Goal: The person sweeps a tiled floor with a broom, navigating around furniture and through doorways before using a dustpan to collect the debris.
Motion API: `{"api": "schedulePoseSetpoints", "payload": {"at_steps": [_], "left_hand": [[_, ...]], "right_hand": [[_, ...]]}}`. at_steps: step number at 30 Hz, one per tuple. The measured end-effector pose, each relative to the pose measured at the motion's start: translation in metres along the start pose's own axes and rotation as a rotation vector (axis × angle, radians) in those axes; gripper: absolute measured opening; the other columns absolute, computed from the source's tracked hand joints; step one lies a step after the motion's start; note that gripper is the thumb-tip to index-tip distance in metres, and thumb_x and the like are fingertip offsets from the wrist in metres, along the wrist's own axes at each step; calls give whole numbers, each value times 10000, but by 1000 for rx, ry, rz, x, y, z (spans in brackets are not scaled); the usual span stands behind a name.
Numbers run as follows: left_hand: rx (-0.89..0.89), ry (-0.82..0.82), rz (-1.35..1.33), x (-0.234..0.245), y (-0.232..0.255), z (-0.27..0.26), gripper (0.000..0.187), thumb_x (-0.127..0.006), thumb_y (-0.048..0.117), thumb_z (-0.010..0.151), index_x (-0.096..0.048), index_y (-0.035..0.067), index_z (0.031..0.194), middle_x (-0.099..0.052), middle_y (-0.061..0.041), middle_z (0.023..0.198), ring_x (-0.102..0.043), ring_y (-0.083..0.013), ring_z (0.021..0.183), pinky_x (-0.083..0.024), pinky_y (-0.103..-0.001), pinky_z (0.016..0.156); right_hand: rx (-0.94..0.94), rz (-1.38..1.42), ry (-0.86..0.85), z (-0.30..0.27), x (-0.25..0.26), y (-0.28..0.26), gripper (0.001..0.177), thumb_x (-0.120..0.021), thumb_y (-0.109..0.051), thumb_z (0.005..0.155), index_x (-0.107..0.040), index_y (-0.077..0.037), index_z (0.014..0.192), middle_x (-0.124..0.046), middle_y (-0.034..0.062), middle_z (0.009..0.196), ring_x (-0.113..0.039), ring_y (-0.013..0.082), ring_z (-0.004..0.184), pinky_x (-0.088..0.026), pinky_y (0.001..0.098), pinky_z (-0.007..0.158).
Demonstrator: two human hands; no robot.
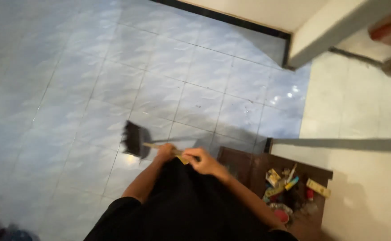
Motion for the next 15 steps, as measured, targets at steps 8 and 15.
{"api": "schedulePoseSetpoints", "payload": {"at_steps": [8,15], "left_hand": [[-234,125,-683,102,186,17,187,-744,256,888,-767,94,979,-748,-157,827,-678,-288,664,-538,-429,655],[-723,523,-374,259,208,12,196,-712,129,823,-716,135,1019,-744,-78,873,-673,-264,773,-534,-445,877]], "right_hand": [[27,-431,-312,61,-15,-136,106,-652,-127,936,-736,-64,925,-714,160,779,-610,330,635,-483,442,627],[290,-270,-139,95,48,-252,113,-664,-211,957,-710,-113,991,-704,61,851,-659,226,756,-509,343,726]]}}
Point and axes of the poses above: each hand's wrist, its own z-axis towards the middle knuckle, its own x-axis out of the back of the hand, y = z × x, the point moved 8 cm from there along z, towards the middle knuckle
